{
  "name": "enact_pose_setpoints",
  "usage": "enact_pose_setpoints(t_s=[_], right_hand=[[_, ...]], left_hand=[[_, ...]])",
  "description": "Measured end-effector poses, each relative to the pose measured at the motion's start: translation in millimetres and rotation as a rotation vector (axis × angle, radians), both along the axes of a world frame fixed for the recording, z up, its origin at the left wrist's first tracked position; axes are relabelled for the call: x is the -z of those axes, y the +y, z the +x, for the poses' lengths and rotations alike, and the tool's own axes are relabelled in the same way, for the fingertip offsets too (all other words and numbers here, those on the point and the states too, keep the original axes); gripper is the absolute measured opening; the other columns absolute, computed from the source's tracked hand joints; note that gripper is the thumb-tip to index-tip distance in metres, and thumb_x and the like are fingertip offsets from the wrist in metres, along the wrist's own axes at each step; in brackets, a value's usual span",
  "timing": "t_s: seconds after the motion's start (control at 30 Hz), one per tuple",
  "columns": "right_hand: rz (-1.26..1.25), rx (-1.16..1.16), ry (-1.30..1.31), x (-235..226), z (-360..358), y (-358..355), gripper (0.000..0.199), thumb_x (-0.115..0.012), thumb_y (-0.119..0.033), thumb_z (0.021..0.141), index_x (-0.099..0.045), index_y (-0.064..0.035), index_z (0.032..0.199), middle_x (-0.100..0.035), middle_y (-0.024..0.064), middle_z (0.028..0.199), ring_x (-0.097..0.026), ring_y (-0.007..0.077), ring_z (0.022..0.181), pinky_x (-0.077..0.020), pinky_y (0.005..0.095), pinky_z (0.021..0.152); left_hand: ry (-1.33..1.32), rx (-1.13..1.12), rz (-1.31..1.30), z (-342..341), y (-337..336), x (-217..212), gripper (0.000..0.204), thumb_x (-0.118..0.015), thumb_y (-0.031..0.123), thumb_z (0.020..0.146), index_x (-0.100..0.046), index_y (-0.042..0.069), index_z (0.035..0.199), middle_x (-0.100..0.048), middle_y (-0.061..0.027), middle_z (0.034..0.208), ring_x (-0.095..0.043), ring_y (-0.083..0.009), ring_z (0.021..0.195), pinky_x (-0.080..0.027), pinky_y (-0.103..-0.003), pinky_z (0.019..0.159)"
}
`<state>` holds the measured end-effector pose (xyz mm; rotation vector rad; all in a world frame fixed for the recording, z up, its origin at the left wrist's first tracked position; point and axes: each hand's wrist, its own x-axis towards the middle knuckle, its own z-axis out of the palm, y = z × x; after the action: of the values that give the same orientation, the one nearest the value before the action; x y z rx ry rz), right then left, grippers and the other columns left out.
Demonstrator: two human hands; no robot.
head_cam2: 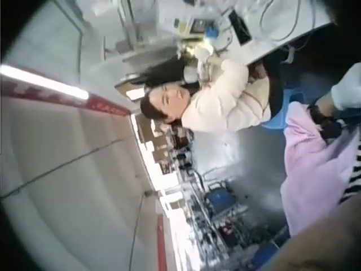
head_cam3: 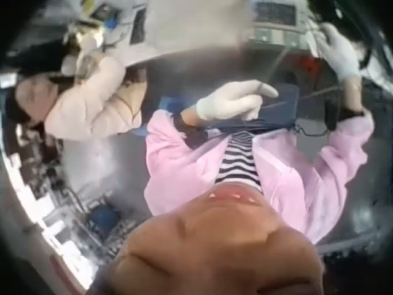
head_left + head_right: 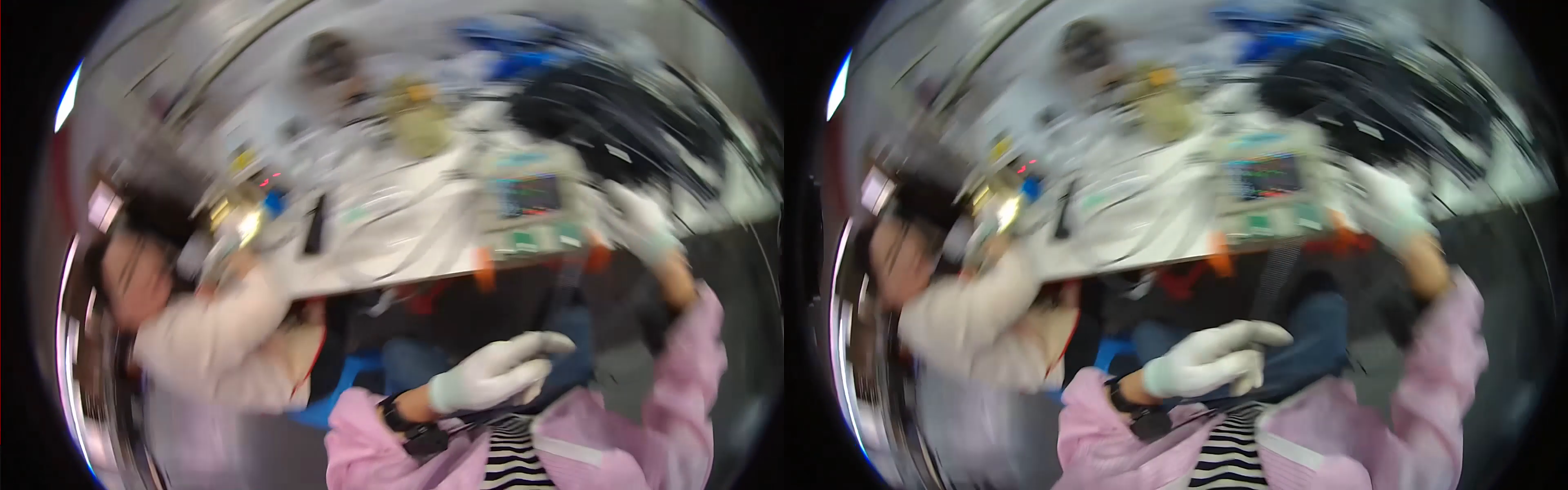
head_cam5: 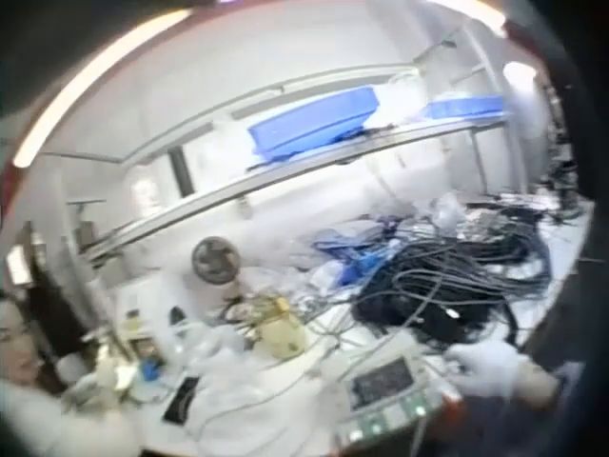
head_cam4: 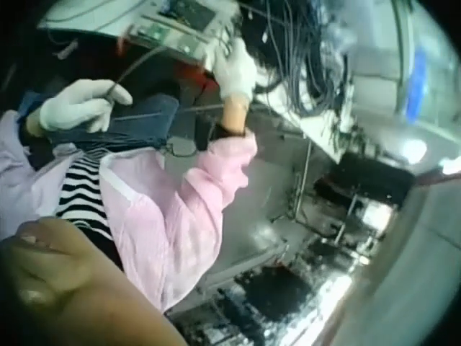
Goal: The person picks up a cable from a pile, inserts its connectors into a testing device, and removes it after the screen displays a result. They repeat this process with several more cables, coiling each one by hand after testing.
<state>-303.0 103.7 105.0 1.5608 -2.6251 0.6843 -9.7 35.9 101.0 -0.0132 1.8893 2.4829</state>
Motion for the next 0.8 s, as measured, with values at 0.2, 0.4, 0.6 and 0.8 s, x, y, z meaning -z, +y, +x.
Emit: enact_pose_setpoints(t_s=[0.2, 0.4, 0.6, 0.8], right_hand=[[-0.205, 0.008, -0.862, 9.6, 28.3, 95.0, 0.051, -0.043, -0.039, 0.093, -0.050, 0.0040, 0.119, -0.058, 0.0179, 0.114, -0.060, 0.0176, 0.065, -0.0467, 0.0251, 0.054], [-0.501, 0.367, -0.681, 74.8, 26.0, 130.7, 0.046, -0.051, -0.025, 0.092, -0.042, 0.0033, 0.128, -0.048, 0.0152, 0.127, -0.059, 0.0290, 0.098, -0.0544, 0.0333, 0.074], [-0.875, 0.506, -1.719, 98.6, 30.6, 126.2, 0.076, -0.044, -0.052, 0.088, -0.013, -0.0081, 0.141, -0.018, 0.0192, 0.144, -0.030, 0.0384, 0.127, -0.0388, 0.0568, 0.093], [-0.983, 0.533, -1.935, 114.5, 13.9, 93.2, 0.094, -0.048, -0.062, 0.081, -0.001, -0.0089, 0.143, -0.013, 0.0193, 0.146, -0.032, 0.0393, 0.125, -0.0351, 0.0620, 0.092]], left_hand=[[-0.026, -0.615, -0.197, 63.7, -31.3, 6.5, 0.024, -0.043, 0.013, 0.094, -0.053, 0.001, 0.113, -0.040, 0.0035, 0.054, -0.038, -0.0044, 0.048, -0.033, -0.022, 0.046], [-0.025, -0.776, -0.330, 66.6, -38.6, 19.7, 0.030, -0.045, 0.011, 0.092, -0.053, 0.005, 0.121, -0.042, 0.0047, 0.054, -0.039, -0.0030, 0.049, -0.035, -0.020, 0.048], [-0.106, -0.580, -0.367, 81.3, -45.1, 16.3, 0.034, -0.047, -0.004, 0.081, -0.054, -0.007, 0.115, -0.059, -0.0041, 0.069, -0.044, -0.0044, 0.054, -0.035, -0.020, 0.047], [0.073, -0.477, -0.562, 101.0, -34.6, 38.0, 0.025, -0.045, -0.005, 0.062, -0.061, -0.013, 0.079, -0.053, -0.0123, 0.053, -0.042, -0.0121, 0.036, -0.032, -0.024, 0.037]])
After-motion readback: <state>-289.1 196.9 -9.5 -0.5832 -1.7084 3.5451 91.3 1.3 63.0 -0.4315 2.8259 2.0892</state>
